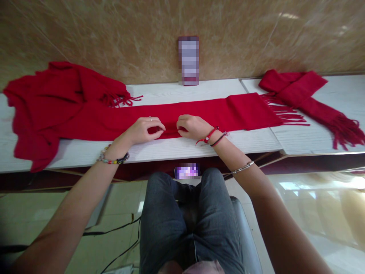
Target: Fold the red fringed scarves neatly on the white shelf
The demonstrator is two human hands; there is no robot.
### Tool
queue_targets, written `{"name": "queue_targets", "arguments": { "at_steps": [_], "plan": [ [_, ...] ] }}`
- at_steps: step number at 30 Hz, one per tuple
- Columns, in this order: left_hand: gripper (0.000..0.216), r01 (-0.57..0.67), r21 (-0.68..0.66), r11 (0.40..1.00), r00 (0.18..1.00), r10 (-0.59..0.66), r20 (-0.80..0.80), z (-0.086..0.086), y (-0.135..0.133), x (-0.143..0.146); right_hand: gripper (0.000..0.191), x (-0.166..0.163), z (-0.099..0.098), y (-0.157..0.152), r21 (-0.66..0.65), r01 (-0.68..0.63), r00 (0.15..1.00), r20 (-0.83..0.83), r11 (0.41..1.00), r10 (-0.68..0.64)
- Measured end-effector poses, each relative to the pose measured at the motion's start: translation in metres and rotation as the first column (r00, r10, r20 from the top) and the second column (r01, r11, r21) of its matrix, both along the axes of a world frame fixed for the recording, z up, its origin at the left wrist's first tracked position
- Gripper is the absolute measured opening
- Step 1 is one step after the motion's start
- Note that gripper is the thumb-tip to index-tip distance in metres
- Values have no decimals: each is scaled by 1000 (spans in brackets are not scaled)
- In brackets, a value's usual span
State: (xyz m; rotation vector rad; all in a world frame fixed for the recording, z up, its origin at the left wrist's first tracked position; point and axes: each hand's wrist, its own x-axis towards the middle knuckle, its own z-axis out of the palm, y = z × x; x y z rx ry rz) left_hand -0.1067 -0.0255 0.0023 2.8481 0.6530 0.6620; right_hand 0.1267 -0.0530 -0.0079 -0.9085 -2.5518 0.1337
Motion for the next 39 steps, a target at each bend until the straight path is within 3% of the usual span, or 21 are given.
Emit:
{"name": "queue_targets", "arguments": {
  "at_steps": [4,8,15,24,26,29,33,36,39],
  "plan": [
    [15,0,-40,999,996,-4,-93,1,-1,-3,14,2,0,3,-26,-70,994,-86,997,67],
    [15,-32,-58,998,999,30,-40,4,-2,-4,14,4,0,4,-58,-105,987,-132,993,97],
    [16,46,-190,981,988,-73,-138,9,-5,-6,13,5,2,3,-170,-174,982,-109,970,157],
    [22,16,-215,976,996,-36,-88,8,-5,-4,16,7,6,-1,-201,-175,984,-64,964,165],
    [22,-15,-205,979,995,-5,-98,6,-4,-4,19,7,6,0,-178,-127,990,-76,976,115],
    [30,-54,-230,972,973,0,-229,3,-3,-4,25,9,2,3,-108,66,993,-93,992,-76],
    [36,-53,-281,958,936,-51,-349,5,-2,-4,49,11,-6,2,-141,303,952,84,942,-294],
    [37,-50,-300,952,915,-77,-395,8,-2,-5,61,13,-10,0,-205,346,926,233,915,-298],
    [39,-71,-322,944,900,-78,-429,10,-2,-6,68,16,-10,0,-243,333,925,270,911,-267]
  ]
}}
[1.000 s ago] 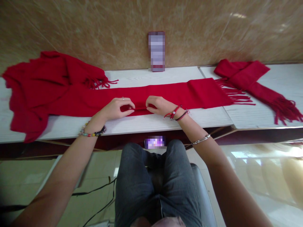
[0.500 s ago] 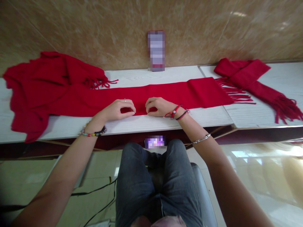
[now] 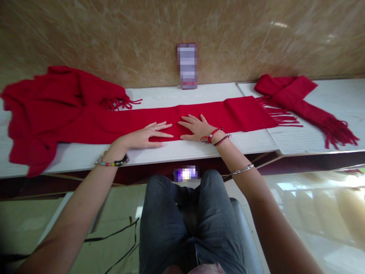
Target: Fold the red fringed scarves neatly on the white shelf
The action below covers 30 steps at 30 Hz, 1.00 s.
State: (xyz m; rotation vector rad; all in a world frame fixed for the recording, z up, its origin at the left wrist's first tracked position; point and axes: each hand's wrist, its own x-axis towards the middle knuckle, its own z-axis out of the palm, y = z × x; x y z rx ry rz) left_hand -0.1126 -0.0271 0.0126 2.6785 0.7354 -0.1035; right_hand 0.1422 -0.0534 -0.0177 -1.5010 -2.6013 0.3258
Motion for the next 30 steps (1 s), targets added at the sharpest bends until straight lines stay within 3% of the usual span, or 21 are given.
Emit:
{"name": "queue_targets", "arguments": {
  "at_steps": [3,7,14,17,19,22,24,30],
  "plan": [
    [38,-11,-5,1000,1000,11,-2,1,-1,0,69,4,2,2,-2,-8,999,-43,1000,8],
    [31,-30,25,999,999,30,29,1,-3,0,67,3,4,4,89,83,991,-114,993,-72],
    [32,20,-10,1000,999,-20,26,-1,-2,-1,69,-7,2,-1,29,53,995,81,998,-56],
    [34,6,32,999,997,-9,81,-3,-1,-1,66,-4,6,0,31,62,996,56,998,-63],
    [41,-66,80,995,992,57,114,-5,0,1,61,0,10,2,85,107,994,-3,991,-108],
    [48,-181,147,972,983,179,28,-11,2,4,62,8,11,1,165,217,976,-46,962,-212],
    [51,-198,180,964,975,212,-66,-14,3,6,63,15,8,-4,144,241,969,15,960,-245],
    [53,-188,216,958,968,218,-127,-15,2,7,57,53,-6,-35,100,153,973,161,983,-168]
  ]
}}
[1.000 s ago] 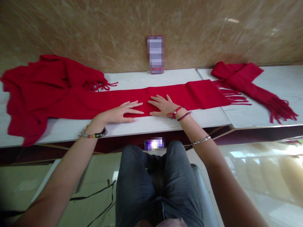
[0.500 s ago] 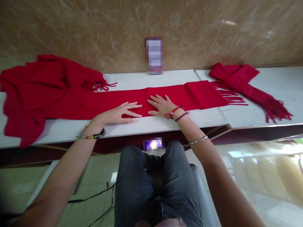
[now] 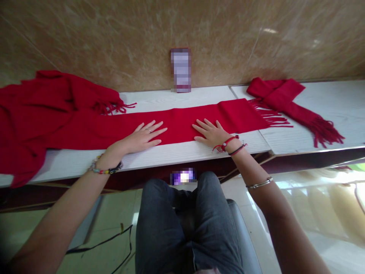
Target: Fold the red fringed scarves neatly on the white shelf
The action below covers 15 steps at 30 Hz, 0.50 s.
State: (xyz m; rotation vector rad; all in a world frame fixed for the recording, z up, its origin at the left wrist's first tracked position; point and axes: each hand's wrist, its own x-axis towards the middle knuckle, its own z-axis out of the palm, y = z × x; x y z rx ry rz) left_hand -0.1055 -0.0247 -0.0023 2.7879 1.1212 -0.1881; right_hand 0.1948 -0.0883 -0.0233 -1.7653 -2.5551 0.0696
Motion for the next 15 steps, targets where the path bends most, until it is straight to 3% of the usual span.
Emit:
{"name": "queue_targets", "arguments": {
  "at_steps": [3,6,10,13,15],
  "plan": [
    [54,-5,-10,1000,1000,5,28,0,0,-2,55,14,3,-9,-17,29,1000,-11,999,-29],
    [53,-52,24,998,989,48,137,-2,3,-4,56,4,11,-3,20,63,996,-63,998,-62],
    [56,-244,96,965,948,217,233,-6,6,-7,57,-51,15,23,111,33,988,-153,993,-16],
    [63,-343,47,938,934,336,120,-8,7,-7,57,-94,15,38,27,-40,991,-129,999,43],
    [64,-348,42,936,935,344,85,-8,8,-7,55,-107,14,40,-19,-63,995,-82,998,62]
  ]
}}
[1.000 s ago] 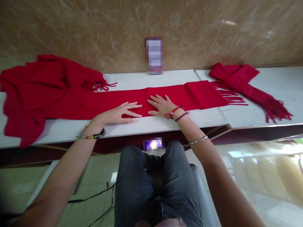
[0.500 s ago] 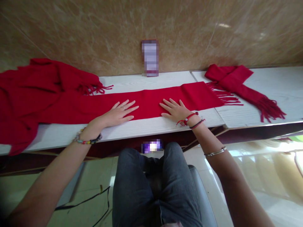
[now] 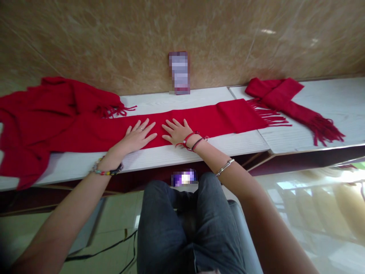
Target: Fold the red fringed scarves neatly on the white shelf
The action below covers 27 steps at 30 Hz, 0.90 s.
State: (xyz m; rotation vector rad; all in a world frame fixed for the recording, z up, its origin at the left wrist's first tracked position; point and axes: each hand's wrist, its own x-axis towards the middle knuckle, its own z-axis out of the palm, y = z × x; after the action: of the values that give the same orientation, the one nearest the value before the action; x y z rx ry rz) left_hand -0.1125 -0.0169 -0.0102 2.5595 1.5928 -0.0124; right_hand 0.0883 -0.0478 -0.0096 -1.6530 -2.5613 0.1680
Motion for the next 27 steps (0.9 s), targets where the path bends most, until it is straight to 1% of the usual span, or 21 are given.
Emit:
{"name": "queue_targets", "arguments": {
  "at_steps": [1,3,6,8,10,11,13,15,16,18,20,22,24,25,27],
  "plan": [
    [63,6,6,1000,1000,-6,-2,0,0,0,54,1,-1,-1,-6,-1,1000,21,1000,2],
    [62,14,15,1000,1000,-14,1,0,1,-1,53,18,-3,-5,9,22,998,50,1000,-22],
    [63,16,6,1000,1000,-16,-2,0,2,-1,52,70,-9,-13,46,98,991,90,994,-101],
    [64,8,-8,1000,1000,-8,-16,0,2,0,49,107,-14,-17,80,121,982,133,989,-131],
    [63,-12,-19,1000,999,11,-40,1,0,1,45,132,-17,-17,110,78,978,187,991,-98],
    [62,-23,-22,999,998,22,-53,2,-1,2,45,137,-18,-15,126,72,976,194,989,-95],
    [61,-39,-24,999,997,37,-75,4,-4,5,48,129,-16,-9,156,119,978,152,981,-143],
    [62,-56,-17,998,995,55,-86,7,-7,6,56,102,-11,0,175,192,977,55,966,-204],
    [63,-70,-12,997,994,69,-89,8,-8,7,58,84,-8,5,175,163,986,19,971,-169],
    [66,-105,-7,994,991,104,-89,8,-10,7,58,44,-3,16,181,62,998,-37,981,-56],
    [69,-129,-13,992,988,127,-89,9,-11,8,57,9,-1,26,161,-14,998,-63,987,24],
    [70,-138,-23,990,987,135,-92,8,-11,8,57,-11,-2,34,93,-32,998,-44,995,36],
    [70,-142,-27,989,986,139,-92,8,-10,8,57,-12,-5,39,32,1,1000,-7,999,-1],
    [70,-145,-31,989,986,141,-90,8,-10,8,57,-6,-6,41,14,32,999,11,999,-32],
    [70,-145,-37,989,986,141,-85,9,-10,8,58,18,-9,44,8,108,994,34,994,-108]
  ]
}}
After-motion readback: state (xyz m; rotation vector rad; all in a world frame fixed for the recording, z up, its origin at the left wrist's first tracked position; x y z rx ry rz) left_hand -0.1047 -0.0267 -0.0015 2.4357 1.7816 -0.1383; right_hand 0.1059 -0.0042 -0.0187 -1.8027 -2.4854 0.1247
